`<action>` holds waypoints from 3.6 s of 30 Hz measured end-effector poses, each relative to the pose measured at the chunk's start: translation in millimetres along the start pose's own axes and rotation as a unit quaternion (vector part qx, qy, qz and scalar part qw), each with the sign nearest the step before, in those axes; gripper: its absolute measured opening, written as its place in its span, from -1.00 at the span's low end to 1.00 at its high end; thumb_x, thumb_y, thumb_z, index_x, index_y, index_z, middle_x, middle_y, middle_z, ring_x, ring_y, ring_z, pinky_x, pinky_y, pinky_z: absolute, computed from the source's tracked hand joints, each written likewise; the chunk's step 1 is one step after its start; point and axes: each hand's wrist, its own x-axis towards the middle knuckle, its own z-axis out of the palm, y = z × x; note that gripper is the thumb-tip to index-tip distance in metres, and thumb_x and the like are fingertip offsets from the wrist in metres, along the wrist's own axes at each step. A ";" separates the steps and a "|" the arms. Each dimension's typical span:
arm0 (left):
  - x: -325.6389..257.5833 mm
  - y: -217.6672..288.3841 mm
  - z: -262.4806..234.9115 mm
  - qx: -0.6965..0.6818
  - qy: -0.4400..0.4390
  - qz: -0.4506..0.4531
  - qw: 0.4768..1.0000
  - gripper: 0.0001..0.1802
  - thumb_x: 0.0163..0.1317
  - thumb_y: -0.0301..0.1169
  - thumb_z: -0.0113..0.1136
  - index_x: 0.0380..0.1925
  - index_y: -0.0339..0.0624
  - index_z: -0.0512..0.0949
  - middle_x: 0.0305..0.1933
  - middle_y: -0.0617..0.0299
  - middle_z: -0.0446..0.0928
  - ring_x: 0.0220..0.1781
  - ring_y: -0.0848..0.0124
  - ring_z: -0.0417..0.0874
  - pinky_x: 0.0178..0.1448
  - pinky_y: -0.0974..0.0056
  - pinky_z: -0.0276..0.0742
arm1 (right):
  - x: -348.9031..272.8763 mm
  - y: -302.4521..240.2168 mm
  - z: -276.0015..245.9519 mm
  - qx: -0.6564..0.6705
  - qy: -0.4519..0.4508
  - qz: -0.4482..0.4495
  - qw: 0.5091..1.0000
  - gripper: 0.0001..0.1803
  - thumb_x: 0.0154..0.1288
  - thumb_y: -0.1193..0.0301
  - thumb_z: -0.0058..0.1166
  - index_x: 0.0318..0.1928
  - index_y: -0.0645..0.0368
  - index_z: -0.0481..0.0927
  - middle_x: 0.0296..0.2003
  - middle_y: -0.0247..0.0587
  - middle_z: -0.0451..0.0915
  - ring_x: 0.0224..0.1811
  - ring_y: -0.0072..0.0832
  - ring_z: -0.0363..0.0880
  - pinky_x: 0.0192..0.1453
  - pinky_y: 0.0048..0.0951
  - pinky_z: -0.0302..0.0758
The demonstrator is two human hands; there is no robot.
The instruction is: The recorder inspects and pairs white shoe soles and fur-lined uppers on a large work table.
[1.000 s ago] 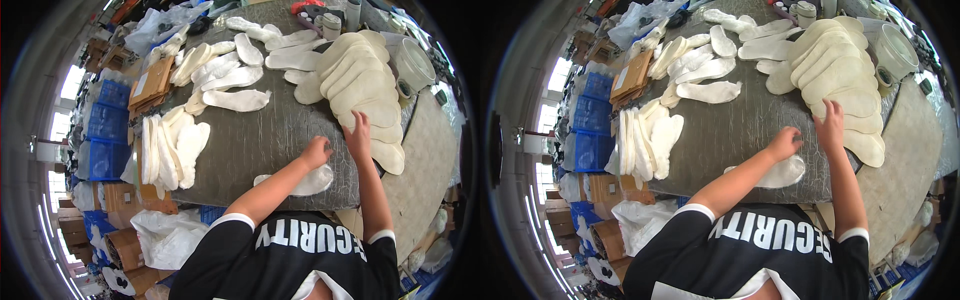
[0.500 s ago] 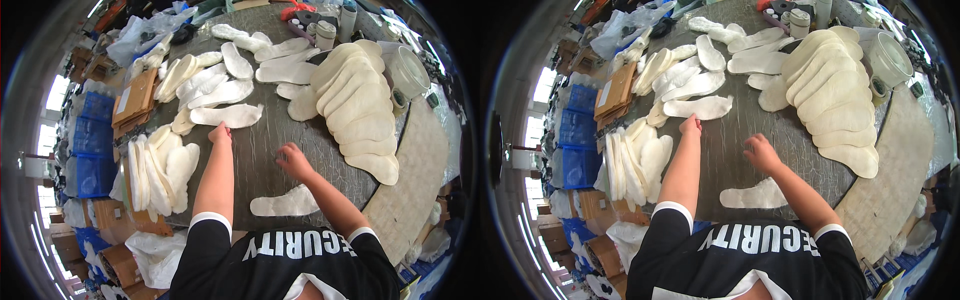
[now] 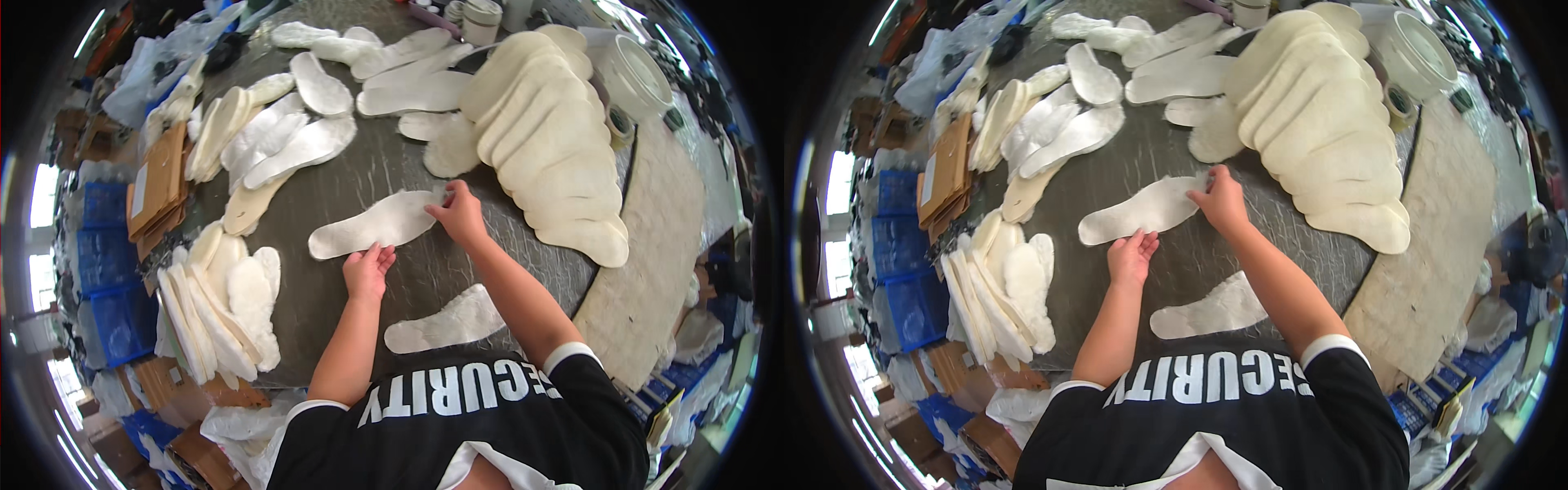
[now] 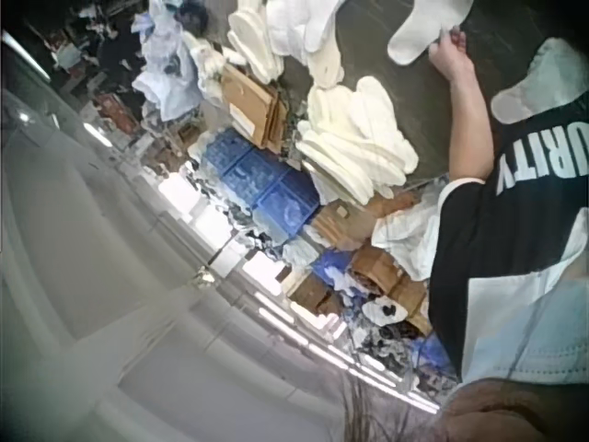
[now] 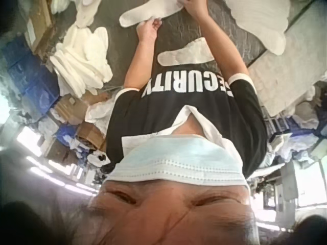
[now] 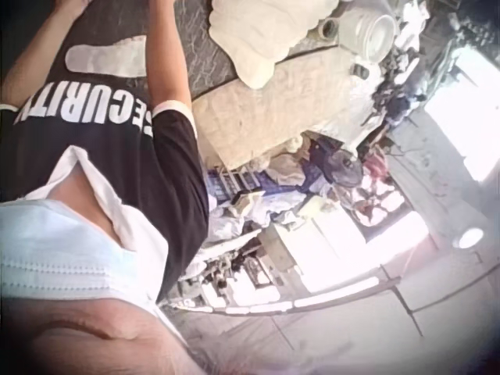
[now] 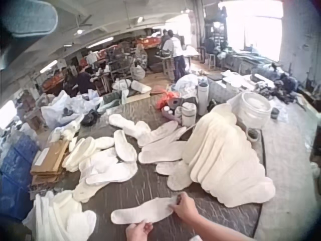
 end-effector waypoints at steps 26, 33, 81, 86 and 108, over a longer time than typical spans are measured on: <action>-36.1 12.1 24.1 0.540 -0.133 0.452 0.697 -0.87 0.20 -0.43 0.16 -0.39 -0.28 0.57 -0.48 0.13 0.54 -0.45 0.25 0.57 -0.37 0.28 0.48 | -5.2 42.3 -14.6 0.311 -0.191 0.164 0.916 -0.85 0.11 0.53 0.20 -0.25 0.22 0.59 -0.50 -0.37 0.55 -0.56 -0.67 0.45 -0.49 -0.62 0.38; -2.9 -18.2 59.6 0.627 -0.256 0.553 0.486 -0.66 -0.01 -0.51 0.14 -0.16 -0.07 0.63 0.00 0.26 0.51 -0.03 0.26 0.46 0.10 0.13 0.31 | -12.6 52.7 -17.4 0.431 -0.159 0.214 0.862 -0.86 0.17 0.53 0.18 -0.24 0.26 0.56 -0.50 -0.35 0.54 -0.57 -0.65 0.47 -0.49 -0.62 0.42; -16.4 -28.4 123.1 0.095 -0.310 0.068 0.943 -0.90 0.30 -0.46 0.06 -0.26 -0.28 0.48 -0.40 0.24 0.50 -0.40 0.52 0.47 -0.34 0.41 0.40 | 31.8 16.7 -214.0 0.036 0.458 -0.193 0.867 -0.82 0.43 0.41 -0.13 -0.20 0.27 0.48 -0.33 -0.11 0.56 -0.29 -0.37 0.53 -0.18 -0.43 0.44; -40.4 -29.2 168.8 0.123 -0.442 -0.069 0.886 -0.67 0.38 -0.18 0.03 -0.14 -0.27 0.45 -0.28 0.13 0.56 -0.30 0.44 0.53 -0.19 0.37 0.48 | -5.0 -10.2 -223.3 0.001 0.530 -0.361 0.767 -0.93 0.36 0.56 -0.10 -0.21 0.29 0.45 -0.26 -0.06 0.53 -0.19 -0.33 0.52 -0.10 -0.39 0.46; -88.2 1.1 16.9 -0.113 -0.447 -0.060 0.885 0.21 -0.16 0.50 0.02 0.40 0.02 -0.01 0.40 -0.15 0.09 0.20 -0.05 0.45 0.08 -0.36 0.44 | -194.4 46.9 -94.7 0.051 0.007 -0.526 0.849 -0.60 -0.01 0.42 0.13 -0.06 0.01 0.63 -0.26 -0.37 0.49 -0.30 -0.42 0.48 -0.27 -0.40 0.39</action>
